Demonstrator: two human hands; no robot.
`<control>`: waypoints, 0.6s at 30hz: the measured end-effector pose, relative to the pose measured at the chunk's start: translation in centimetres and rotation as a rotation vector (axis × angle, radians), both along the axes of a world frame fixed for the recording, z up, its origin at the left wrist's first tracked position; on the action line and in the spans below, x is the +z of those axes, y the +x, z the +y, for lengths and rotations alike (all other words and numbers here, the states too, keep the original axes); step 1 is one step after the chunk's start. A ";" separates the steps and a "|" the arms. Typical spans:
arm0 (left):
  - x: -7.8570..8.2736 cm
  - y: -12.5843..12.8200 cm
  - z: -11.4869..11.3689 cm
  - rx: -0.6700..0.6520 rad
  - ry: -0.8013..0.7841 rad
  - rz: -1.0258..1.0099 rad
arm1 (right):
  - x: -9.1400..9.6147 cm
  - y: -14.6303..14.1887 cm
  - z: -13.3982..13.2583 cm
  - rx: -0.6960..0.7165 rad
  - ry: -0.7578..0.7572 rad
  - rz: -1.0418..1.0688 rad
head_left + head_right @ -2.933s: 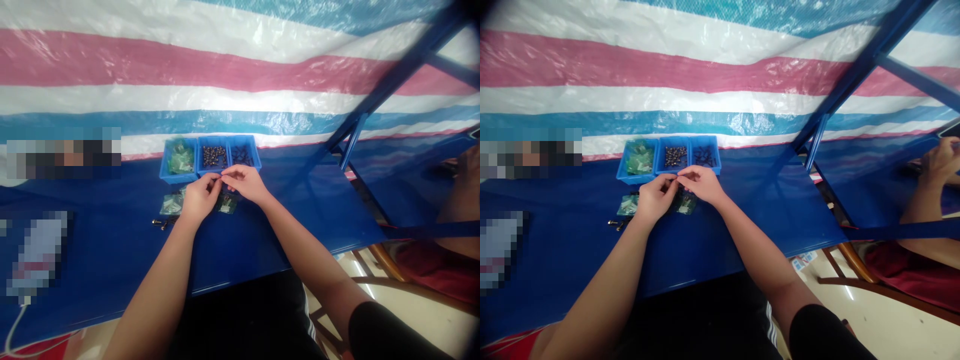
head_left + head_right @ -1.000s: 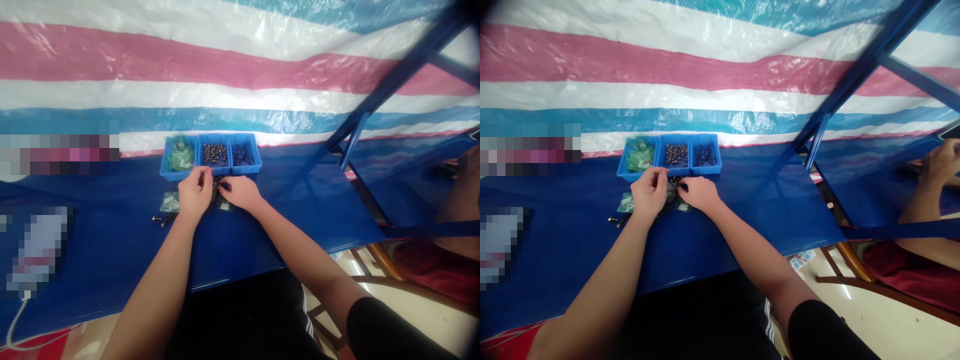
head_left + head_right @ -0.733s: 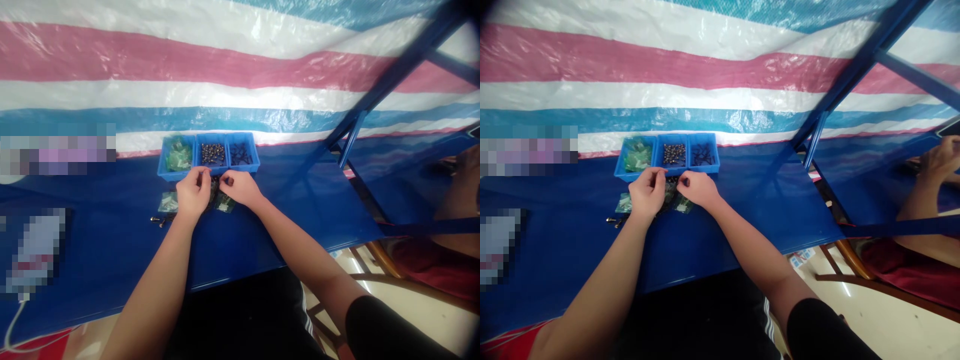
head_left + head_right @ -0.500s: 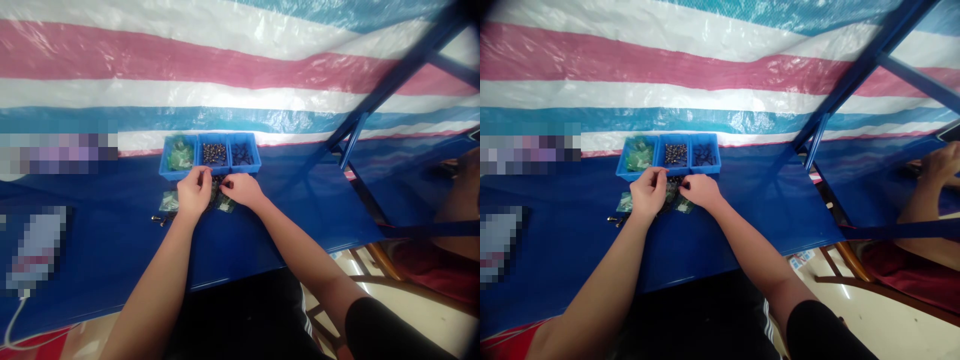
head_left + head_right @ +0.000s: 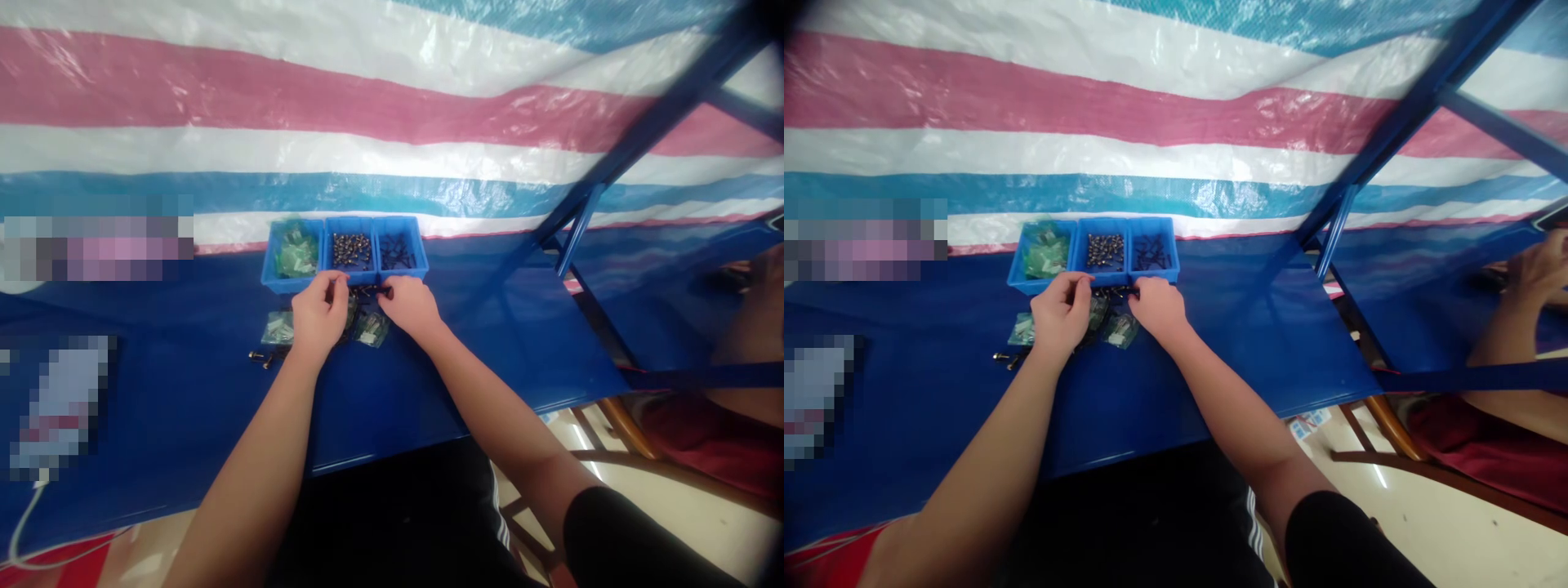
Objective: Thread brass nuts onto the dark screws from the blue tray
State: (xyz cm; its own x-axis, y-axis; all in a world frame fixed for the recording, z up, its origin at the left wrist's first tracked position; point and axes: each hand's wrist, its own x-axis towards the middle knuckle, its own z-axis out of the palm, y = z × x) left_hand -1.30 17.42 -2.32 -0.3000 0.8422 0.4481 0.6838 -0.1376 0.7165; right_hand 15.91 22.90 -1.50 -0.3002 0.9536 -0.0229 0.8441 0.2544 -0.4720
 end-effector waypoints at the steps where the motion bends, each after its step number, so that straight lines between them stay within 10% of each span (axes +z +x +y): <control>1: 0.0 0.0 0.0 -0.001 0.001 0.003 | 0.0 0.0 0.0 0.018 -0.004 -0.008; 8: 0.1 0.0 0.0 -0.016 -0.004 0.032 | 0.2 0.0 0.0 0.118 0.012 0.107; 18: 0.0 0.3 -0.2 -0.234 -0.042 -0.026 | -0.3 -1.6 -0.3 -0.024 -0.371 1.159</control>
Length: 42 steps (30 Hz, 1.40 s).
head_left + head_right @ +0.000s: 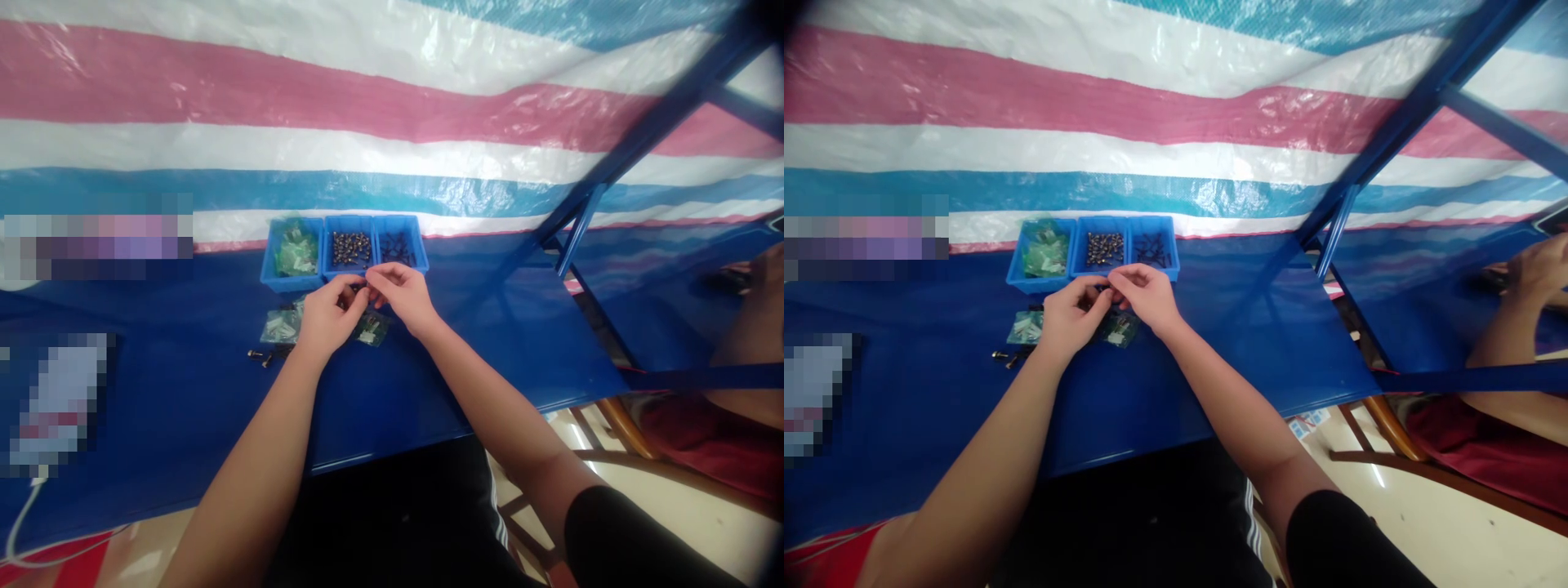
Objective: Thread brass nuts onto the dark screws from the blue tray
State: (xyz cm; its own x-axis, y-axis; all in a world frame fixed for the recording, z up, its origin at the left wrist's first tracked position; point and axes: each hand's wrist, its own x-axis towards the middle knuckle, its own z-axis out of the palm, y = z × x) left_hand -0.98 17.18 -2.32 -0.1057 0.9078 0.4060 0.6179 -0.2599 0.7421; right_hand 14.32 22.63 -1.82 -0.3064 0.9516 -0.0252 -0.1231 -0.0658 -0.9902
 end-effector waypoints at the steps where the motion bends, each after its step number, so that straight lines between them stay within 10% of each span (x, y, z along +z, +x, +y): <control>1: 0.0 0.0 0.0 0.000 0.002 0.006 | 0.0 0.0 0.0 0.000 -0.004 0.027; 22: -0.2 -0.2 0.3 0.130 0.041 0.073 | -0.5 0.2 -0.3 0.014 0.292 -0.129; 42: -0.1 -0.1 0.2 0.084 0.045 0.034 | 0.0 0.2 -0.3 0.019 0.159 -0.075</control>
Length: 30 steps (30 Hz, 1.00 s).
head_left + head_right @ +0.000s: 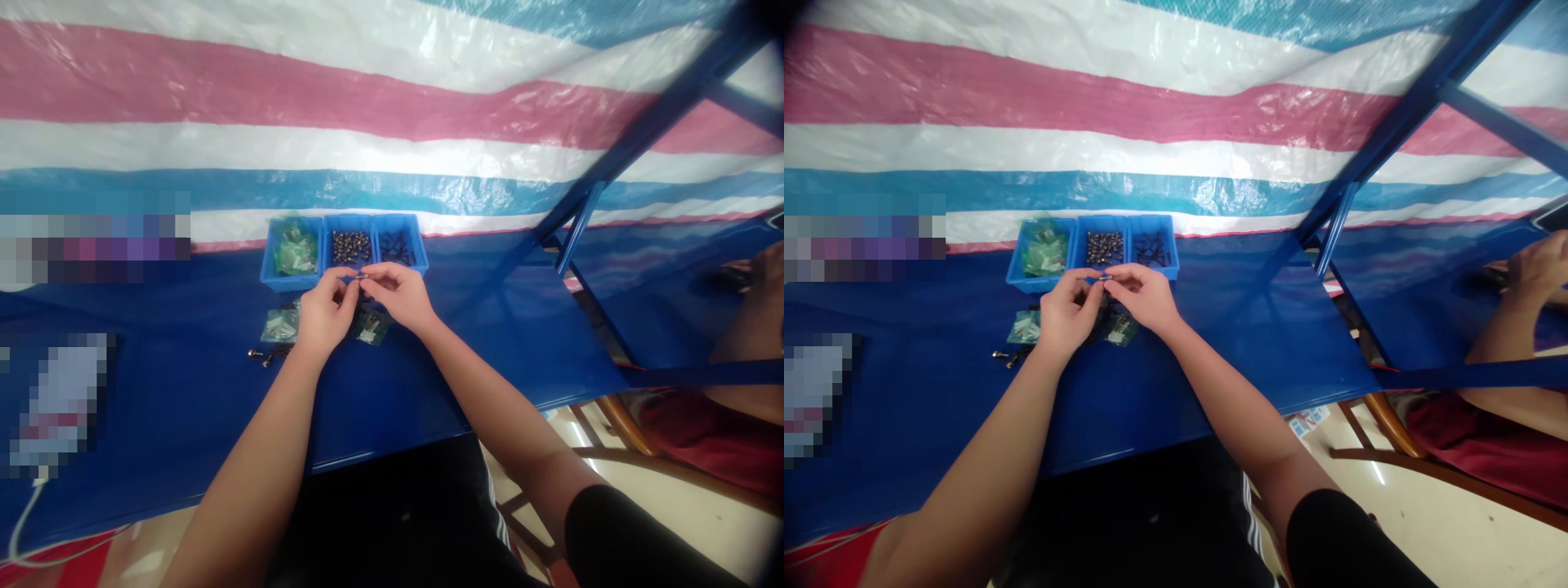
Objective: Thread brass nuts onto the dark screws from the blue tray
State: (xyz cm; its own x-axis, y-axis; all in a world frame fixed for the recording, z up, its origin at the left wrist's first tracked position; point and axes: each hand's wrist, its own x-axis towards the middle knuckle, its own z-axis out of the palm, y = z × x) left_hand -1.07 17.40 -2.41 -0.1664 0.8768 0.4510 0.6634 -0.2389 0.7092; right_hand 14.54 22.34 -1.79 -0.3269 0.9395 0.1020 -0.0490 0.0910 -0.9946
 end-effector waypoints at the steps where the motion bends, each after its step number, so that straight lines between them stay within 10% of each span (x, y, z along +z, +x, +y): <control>1: 0.0 0.0 0.0 0.001 0.004 -0.003 | 0.0 0.0 0.0 0.000 -0.006 0.004; 30: -0.1 -0.1 0.0 0.007 0.005 0.037 | -1.1 -0.2 0.5 0.011 0.093 0.047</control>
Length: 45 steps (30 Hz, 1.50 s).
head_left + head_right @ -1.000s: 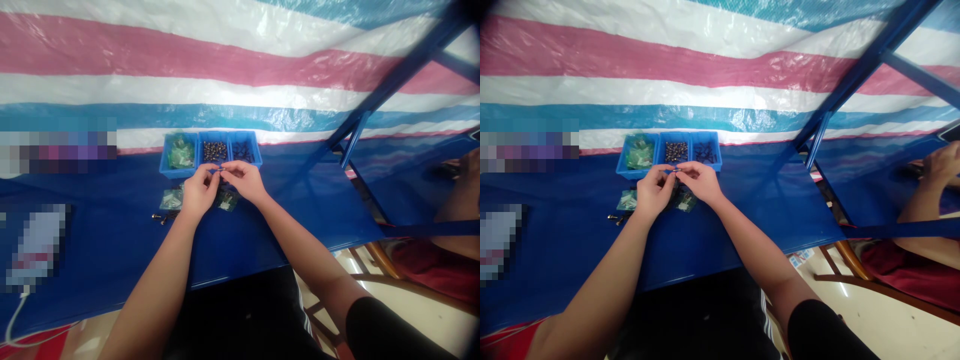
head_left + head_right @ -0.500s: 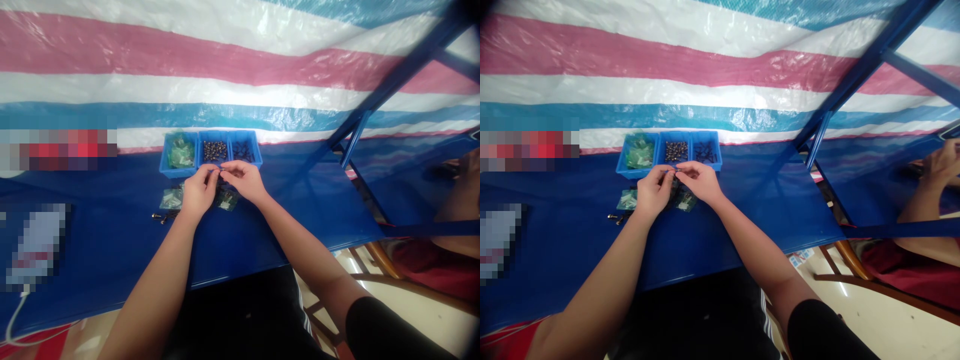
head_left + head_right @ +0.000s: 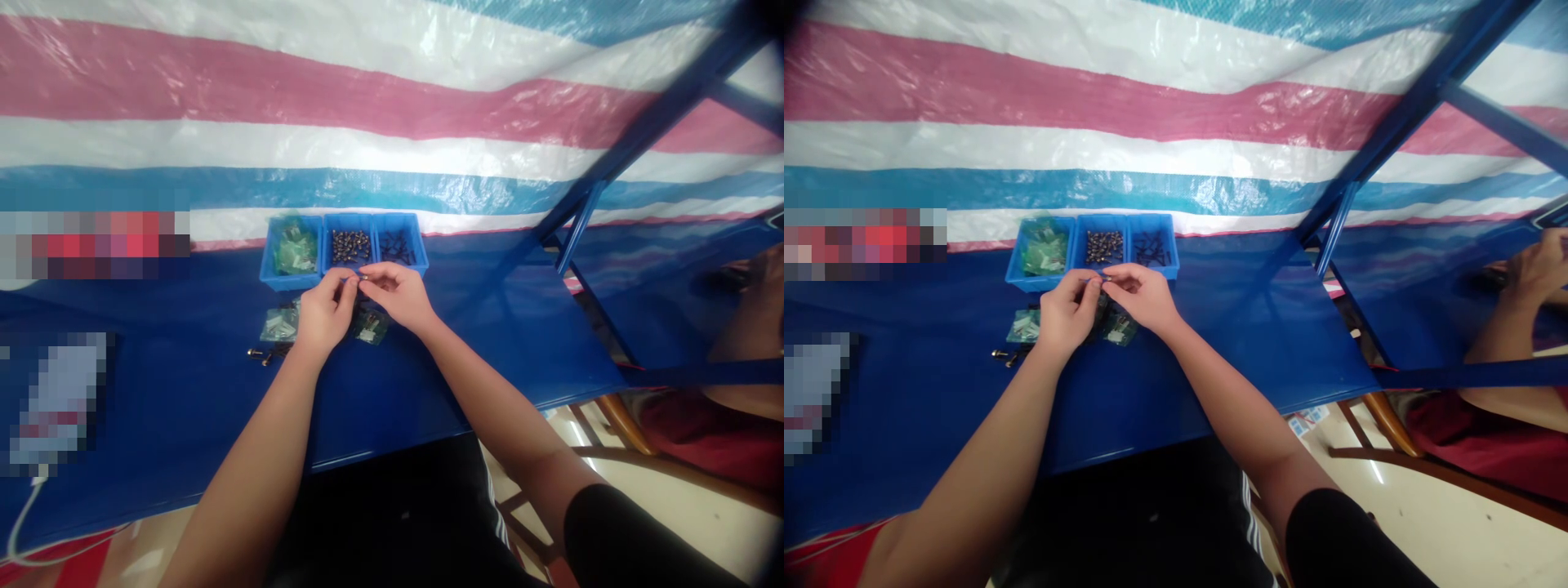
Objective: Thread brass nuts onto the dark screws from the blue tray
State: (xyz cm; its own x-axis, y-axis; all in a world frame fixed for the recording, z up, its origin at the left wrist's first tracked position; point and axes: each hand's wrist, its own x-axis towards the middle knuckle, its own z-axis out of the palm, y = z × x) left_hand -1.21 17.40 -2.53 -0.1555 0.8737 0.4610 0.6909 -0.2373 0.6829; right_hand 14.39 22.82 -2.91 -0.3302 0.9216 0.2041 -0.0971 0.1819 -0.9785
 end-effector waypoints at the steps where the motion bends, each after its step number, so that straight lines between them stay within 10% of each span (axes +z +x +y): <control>1: 0.0 0.0 0.0 -0.006 0.000 -0.004 | 0.0 0.0 0.0 -0.001 0.008 -0.004; 45: -0.1 0.1 0.0 -0.041 -0.017 -0.014 | 0.3 0.2 -0.1 -0.059 0.045 -0.137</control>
